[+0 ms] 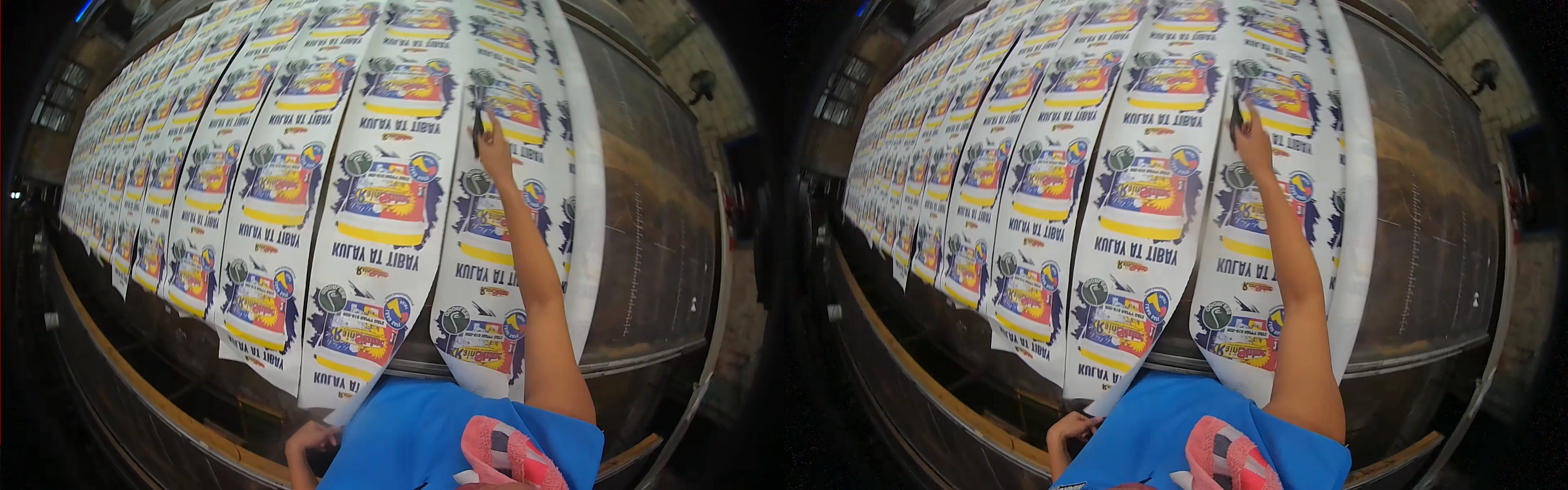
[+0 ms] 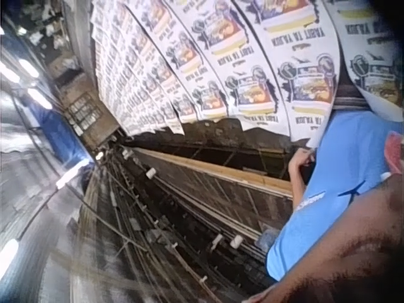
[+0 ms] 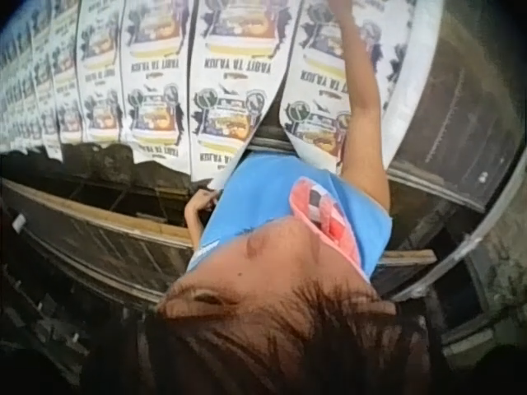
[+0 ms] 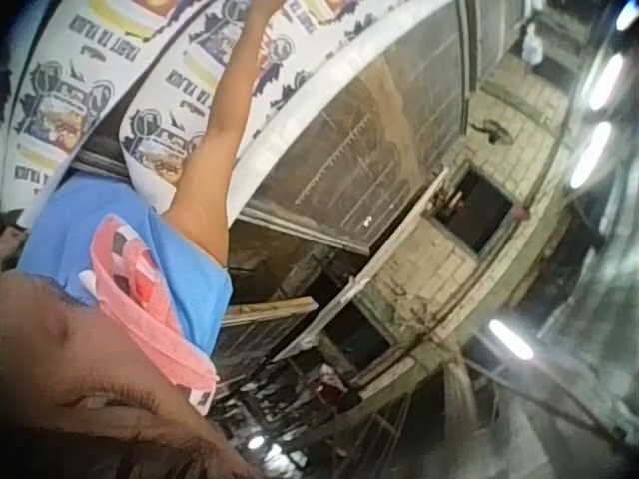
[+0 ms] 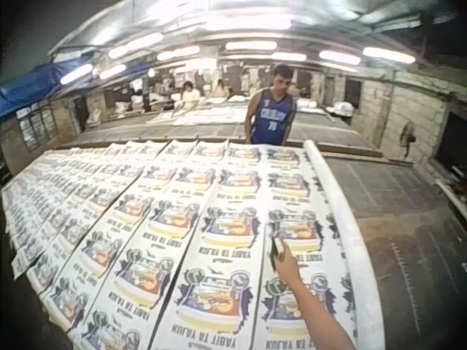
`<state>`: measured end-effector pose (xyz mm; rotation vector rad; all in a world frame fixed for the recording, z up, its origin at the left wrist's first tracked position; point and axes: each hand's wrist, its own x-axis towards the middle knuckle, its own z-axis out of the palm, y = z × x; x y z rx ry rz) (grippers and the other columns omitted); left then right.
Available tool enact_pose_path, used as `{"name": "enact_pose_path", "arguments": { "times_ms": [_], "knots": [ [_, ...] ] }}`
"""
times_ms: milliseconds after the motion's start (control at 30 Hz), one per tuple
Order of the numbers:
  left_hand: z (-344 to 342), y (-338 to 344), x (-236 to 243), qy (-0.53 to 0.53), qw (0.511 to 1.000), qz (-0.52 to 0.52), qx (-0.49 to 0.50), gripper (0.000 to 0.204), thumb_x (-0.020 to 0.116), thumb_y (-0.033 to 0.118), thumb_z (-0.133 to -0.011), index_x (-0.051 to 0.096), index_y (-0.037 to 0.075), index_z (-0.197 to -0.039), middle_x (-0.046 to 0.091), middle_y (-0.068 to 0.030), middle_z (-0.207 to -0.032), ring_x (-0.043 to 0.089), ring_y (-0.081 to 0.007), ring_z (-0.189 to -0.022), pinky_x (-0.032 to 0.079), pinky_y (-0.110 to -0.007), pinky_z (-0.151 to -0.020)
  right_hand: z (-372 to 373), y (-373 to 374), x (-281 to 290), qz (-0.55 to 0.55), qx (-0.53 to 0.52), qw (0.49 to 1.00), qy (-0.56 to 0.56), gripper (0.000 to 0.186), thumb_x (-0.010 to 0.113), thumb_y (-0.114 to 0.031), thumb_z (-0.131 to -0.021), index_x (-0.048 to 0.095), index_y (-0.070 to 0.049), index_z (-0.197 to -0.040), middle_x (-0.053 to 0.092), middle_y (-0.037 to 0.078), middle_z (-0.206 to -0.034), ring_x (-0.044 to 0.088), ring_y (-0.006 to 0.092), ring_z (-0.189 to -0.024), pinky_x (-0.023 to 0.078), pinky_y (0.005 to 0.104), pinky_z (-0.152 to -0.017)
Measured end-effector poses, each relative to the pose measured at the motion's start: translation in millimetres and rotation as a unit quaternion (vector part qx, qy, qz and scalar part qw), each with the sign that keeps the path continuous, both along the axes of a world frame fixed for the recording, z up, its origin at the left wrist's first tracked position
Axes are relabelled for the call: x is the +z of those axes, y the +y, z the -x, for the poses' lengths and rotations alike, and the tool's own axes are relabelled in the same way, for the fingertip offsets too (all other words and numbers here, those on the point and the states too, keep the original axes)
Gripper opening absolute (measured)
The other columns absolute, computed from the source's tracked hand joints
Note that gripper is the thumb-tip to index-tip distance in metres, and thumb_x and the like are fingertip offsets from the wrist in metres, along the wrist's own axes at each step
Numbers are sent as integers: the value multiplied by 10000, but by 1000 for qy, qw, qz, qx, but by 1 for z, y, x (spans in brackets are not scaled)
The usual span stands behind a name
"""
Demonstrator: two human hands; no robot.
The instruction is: Cutting individual printed graphics from a large roll of material using scissors on an industrial table.
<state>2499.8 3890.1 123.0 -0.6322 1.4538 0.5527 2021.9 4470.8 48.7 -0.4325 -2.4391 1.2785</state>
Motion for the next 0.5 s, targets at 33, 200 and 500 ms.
{"name": "enact_pose_path", "arguments": {
  "times_ms": [33, 200, 500],
  "knots": [
    [15, 3, 10, 29, 1000, -4, 11, 526, 666, 482, -924, 736, 9, -707, 672, -61, -645, 601, -143, -518, 519, -278, -557, -40, 21, 3, -34, 12, 999, -9, 564, 648, -224, -948, 434, -127, -1460, 626, 82, -759, 605, 161, -651, 462, 336, -609],
    [72, 22, 30, 376, 921, -68, 78, 265, 633, 220, -956, 712, -14, -860, 681, -53, -698, 572, -91, -591, 457, -262, -587, -251, 46, 37, -128, -62, 985, 95, 488, 667, -86, -885, 532, -65, -1353, 667, 128, -1055, 635, 276, -917, 447, 415, -875],
    [60, 114, 5, 574, 787, -224, -21, 217, 622, 191, -960, 684, -8, -1020, 696, -86, -836, 646, -160, -727, 495, -289, -661, -508, 56, 23, -315, -192, 922, -116, 549, 618, -137, -912, 430, -128, -1428, 608, 107, -1239, 566, 289, -1202, 54, 706, -1147]
  ]
}}
